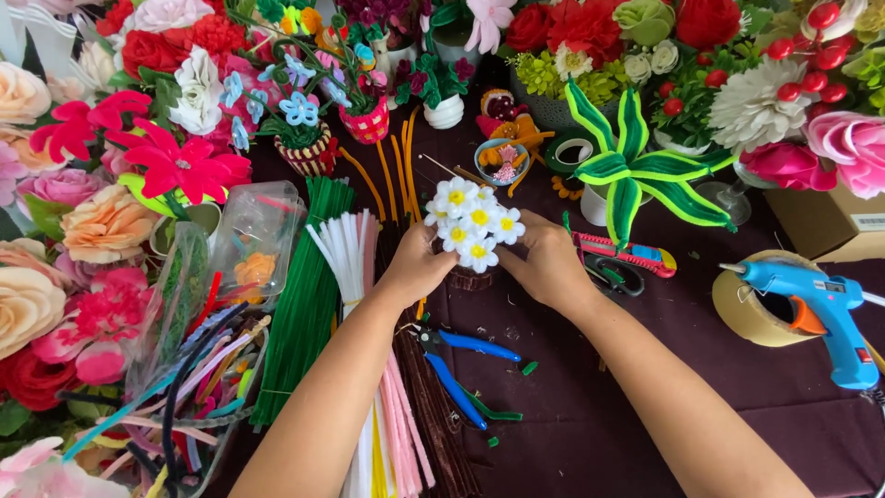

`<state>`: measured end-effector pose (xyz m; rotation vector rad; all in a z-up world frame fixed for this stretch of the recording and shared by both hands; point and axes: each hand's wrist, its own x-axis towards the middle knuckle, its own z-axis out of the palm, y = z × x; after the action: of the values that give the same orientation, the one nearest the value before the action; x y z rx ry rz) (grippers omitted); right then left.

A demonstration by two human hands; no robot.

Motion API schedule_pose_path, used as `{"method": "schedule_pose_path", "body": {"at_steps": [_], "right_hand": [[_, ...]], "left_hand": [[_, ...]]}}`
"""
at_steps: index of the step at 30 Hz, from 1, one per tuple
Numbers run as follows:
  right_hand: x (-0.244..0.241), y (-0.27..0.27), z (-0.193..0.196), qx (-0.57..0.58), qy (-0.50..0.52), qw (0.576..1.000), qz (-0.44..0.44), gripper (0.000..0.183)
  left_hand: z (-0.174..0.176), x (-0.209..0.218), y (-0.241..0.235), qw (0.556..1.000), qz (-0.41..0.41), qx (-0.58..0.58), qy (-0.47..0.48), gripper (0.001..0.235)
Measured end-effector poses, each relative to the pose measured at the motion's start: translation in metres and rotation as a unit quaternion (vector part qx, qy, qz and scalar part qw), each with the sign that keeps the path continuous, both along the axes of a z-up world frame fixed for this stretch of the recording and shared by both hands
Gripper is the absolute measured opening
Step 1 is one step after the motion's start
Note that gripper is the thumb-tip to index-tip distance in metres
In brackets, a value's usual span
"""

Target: Assembling artificial flowers using pipe cleaners, glue gun, and decorative flower heads.

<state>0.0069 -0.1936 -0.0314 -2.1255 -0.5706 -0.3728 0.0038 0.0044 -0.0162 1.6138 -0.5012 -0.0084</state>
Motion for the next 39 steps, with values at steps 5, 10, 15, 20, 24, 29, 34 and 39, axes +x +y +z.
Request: {"method": "schedule_pose_path", "body": {"at_steps": [5, 10, 15, 20, 24, 29, 34, 39], "right_hand": [[0.001, 0.001, -0.003, -0.01, -0.009, 1.0, -0.005, 0.01], [0.003, 0.0, -0.009, -0.019, -0.024, 1.0, 0.0, 0.006], [0.002, 0.001, -0.009, -0.034, -0.046, 0.998, -0.002, 0.006], [0.002, 0.002, -0.01, -0.034, -0.042, 0.999, -0.004, 0.006], [-0.001, 0.002, -0.007, -0.029, -0.02, 0.999, -0.001, 0.012], [0.0, -0.012, -0.002, 0.019, 0.051, 0.998, 0.017, 0.027], [0.008, -0.038, 0.006, -0.025, 0.268, 0.963, -0.016, 0.048], [-0.007, -0.022, 0.037, -0.112, 0.313, 0.943, -0.013, 0.083]], "left_hand": [[-0.002, 0.002, 0.0, 1.0, 0.0, 0.002, -0.007, 0.008], [-0.02, 0.005, 0.002, 1.0, 0.002, -0.005, -0.005, 0.007], [-0.01, 0.001, 0.001, 1.0, 0.003, -0.008, -0.008, 0.008], [-0.025, 0.008, 0.003, 1.0, -0.001, -0.009, -0.01, 0.008], [-0.028, 0.01, 0.004, 1.0, -0.006, -0.006, -0.015, 0.009], [-0.026, 0.01, 0.004, 1.0, -0.01, -0.006, -0.009, 0.01], [-0.069, 0.027, 0.008, 1.0, -0.007, -0.019, 0.015, 0.029], [-0.046, 0.021, 0.007, 0.999, -0.007, -0.017, 0.035, 0.045]]}}
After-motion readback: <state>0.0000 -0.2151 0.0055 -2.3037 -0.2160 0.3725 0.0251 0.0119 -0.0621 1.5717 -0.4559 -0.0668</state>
